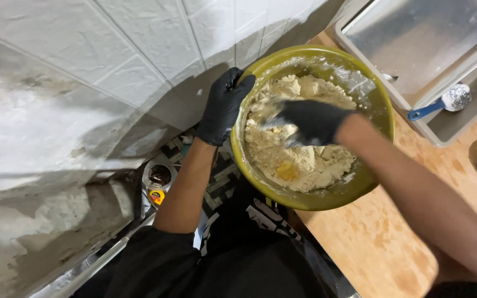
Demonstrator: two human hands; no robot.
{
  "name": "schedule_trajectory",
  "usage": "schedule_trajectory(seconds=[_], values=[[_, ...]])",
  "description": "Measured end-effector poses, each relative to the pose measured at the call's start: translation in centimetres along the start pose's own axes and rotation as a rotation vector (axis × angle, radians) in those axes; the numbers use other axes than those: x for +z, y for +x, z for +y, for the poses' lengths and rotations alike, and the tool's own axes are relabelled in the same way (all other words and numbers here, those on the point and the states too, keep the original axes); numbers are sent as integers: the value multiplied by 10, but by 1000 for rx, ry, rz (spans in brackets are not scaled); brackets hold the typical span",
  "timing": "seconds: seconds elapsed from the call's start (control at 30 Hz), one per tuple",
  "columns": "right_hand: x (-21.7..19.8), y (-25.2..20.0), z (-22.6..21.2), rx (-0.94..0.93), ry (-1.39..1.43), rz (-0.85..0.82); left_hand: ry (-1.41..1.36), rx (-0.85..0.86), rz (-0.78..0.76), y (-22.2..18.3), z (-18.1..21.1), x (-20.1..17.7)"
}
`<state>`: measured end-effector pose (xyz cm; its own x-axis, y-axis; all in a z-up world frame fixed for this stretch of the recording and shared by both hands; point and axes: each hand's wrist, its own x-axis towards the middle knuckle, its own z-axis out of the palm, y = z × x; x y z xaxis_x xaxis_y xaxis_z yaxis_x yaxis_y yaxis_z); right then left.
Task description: Adding margarine to a bowl of dough and kneading it by hand to incorporate the fat.
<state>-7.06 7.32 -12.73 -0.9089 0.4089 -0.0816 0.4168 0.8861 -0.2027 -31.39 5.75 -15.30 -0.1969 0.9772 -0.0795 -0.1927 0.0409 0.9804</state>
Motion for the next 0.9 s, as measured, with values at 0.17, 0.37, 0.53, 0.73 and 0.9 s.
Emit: schedule_trajectory(seconds=[0.17, 0.37, 0.53, 0.73, 0.9], values=[[166, 17, 68, -20, -112, 68, -7, -1, -5, -12, 21, 1], [124, -23, 70, 162, -80, -200, -49, 17, 2, -8, 15, -1], [104, -114, 118, 197, -29, -200, -38, 20, -8, -8, 16, 0], [108, -90, 25, 221, 6, -187, -64, 22, 7, -12, 38, 7], [76, -64, 33, 228, 21, -171, -59, 10, 15, -10, 11, -2]])
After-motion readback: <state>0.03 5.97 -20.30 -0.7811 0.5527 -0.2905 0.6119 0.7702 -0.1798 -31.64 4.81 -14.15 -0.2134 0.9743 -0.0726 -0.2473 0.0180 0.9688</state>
